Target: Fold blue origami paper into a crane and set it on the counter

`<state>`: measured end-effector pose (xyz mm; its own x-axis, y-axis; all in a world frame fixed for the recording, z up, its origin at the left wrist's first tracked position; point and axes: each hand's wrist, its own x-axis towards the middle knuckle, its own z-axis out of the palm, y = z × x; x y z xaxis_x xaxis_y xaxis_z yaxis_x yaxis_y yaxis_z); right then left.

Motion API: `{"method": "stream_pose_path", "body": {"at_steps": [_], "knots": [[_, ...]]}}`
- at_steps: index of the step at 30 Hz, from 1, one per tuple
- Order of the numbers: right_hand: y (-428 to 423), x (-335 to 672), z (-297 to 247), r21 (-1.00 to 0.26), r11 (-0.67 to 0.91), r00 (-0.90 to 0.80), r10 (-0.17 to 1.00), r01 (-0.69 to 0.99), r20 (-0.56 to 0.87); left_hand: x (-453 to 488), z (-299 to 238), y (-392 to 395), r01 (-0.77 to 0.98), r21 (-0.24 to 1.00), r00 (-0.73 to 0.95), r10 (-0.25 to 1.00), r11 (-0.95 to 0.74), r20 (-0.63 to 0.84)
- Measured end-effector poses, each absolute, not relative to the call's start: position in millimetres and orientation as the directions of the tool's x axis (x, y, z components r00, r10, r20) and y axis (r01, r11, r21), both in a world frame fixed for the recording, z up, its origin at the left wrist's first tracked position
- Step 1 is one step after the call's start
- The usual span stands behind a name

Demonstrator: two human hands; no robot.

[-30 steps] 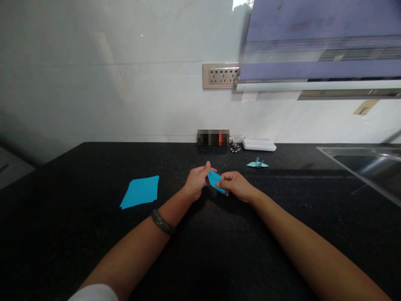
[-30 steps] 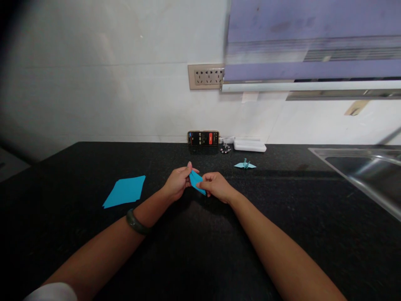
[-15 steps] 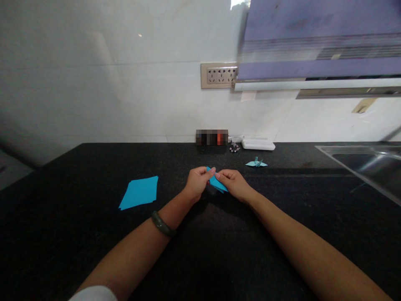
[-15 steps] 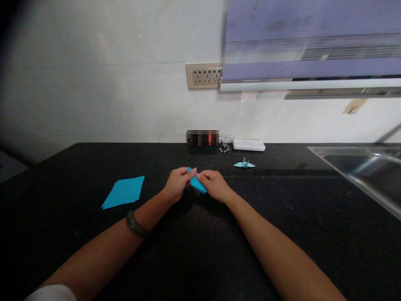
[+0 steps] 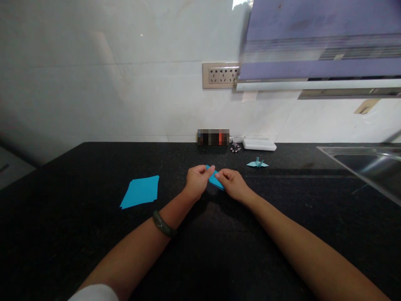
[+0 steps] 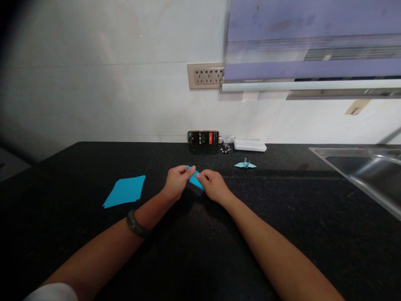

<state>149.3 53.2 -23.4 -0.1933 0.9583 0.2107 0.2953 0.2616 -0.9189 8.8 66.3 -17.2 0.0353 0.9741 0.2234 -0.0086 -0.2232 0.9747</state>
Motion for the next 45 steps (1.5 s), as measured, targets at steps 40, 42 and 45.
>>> {"method": "stream_pose_path", "body": {"at_steps": [40, 42, 45], "knots": [[53, 163, -15, -0.993, -0.071, -0.398, 0.917, -0.091, -0.029, 5, -22, 72, -0.317, 0.938, 0.246, 0.967, 0.141, -0.063], [54, 164, -15, -0.991, -0.08, -0.405, 0.914, -0.105, -0.03, 4, -22, 72, -0.333, 0.93, 0.262, 0.963, 0.157, -0.068], [56, 164, -16, -0.99, -0.087, -0.393, 0.919, -0.107, -0.038, 4, -21, 72, -0.345, 0.927, 0.262, 0.963, 0.148, -0.056]]}}
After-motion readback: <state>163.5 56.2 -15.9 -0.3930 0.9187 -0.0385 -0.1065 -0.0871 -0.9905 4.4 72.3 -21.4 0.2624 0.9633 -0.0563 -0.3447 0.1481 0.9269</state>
